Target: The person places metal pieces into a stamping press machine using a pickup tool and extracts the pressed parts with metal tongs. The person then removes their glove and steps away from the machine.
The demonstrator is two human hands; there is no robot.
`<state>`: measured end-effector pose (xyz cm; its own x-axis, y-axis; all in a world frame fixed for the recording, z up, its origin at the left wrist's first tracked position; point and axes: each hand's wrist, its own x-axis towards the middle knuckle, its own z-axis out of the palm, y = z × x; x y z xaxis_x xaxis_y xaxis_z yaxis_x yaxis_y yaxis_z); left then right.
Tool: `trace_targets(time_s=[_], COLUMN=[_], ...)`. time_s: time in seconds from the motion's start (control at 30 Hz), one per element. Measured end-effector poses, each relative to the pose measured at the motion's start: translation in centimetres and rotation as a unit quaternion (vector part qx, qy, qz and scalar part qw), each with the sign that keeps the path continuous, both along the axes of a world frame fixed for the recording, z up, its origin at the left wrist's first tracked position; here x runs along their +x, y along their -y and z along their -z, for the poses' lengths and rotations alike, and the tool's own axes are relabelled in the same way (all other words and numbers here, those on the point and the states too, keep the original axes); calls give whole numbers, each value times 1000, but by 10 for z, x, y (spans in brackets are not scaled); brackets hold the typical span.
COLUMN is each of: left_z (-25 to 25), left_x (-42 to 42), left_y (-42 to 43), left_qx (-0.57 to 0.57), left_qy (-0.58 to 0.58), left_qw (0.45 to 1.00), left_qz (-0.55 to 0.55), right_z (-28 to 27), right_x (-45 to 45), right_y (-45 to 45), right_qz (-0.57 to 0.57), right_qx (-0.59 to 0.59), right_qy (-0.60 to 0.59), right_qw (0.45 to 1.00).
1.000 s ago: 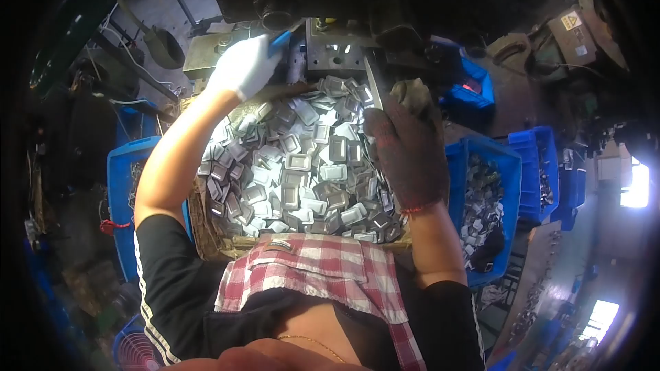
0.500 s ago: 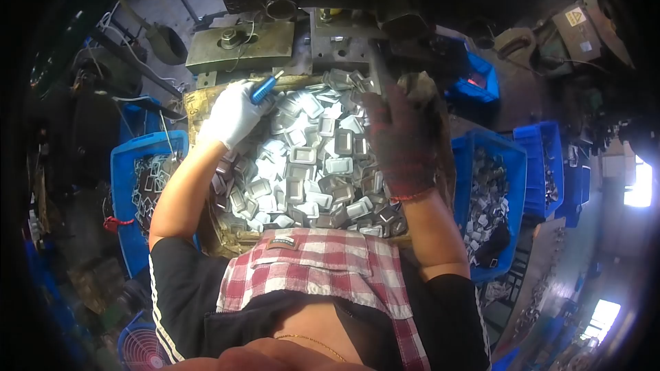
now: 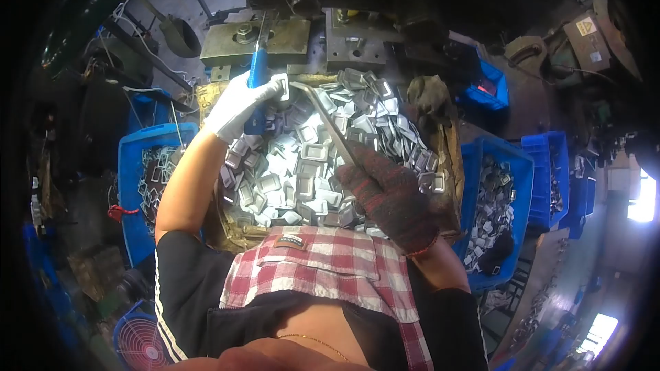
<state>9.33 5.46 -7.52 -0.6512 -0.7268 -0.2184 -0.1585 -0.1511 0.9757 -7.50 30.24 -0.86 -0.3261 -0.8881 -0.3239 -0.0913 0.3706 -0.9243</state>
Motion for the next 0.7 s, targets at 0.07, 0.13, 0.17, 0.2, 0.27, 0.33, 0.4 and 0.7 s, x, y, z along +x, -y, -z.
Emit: trace_targets(time_s=[0.07, 0.13, 0.17, 0.2, 0.27, 0.33, 0.4, 0.7], left_z=[-6, -5, -5, -4, 0, 4, 4, -40], left_x=[4, 7, 8, 9, 8, 6, 4, -25], left_y=[-3, -5, -5, -6, -8, -8, -9, 29], left_qx=[24, 15, 10, 28, 63, 69, 70, -400], left_qy=[-5, -6, -6, -23, -56, -68, -58, 359], left_qw=[1000, 1000, 1000, 999, 996, 995, 995, 831], left_qz=[18, 18, 18, 14, 7, 23, 29, 145], right_z=[-3, -3, -1, 1, 2, 2, 0, -5], right_x=[0, 1, 2, 2, 3, 4, 5, -29], right_y=[2, 4, 5, 5, 6, 5, 3, -15], right_qz=[-18, -32, -34, -36, -38, -33, -20, 99], right_qx=[17, 21, 15, 9, 33, 36, 20, 21], right_qy=[-25, -43, -49, -54, -46, -32, -10, -166], right_qw=[999, 998, 998, 998, 998, 998, 1000, 981])
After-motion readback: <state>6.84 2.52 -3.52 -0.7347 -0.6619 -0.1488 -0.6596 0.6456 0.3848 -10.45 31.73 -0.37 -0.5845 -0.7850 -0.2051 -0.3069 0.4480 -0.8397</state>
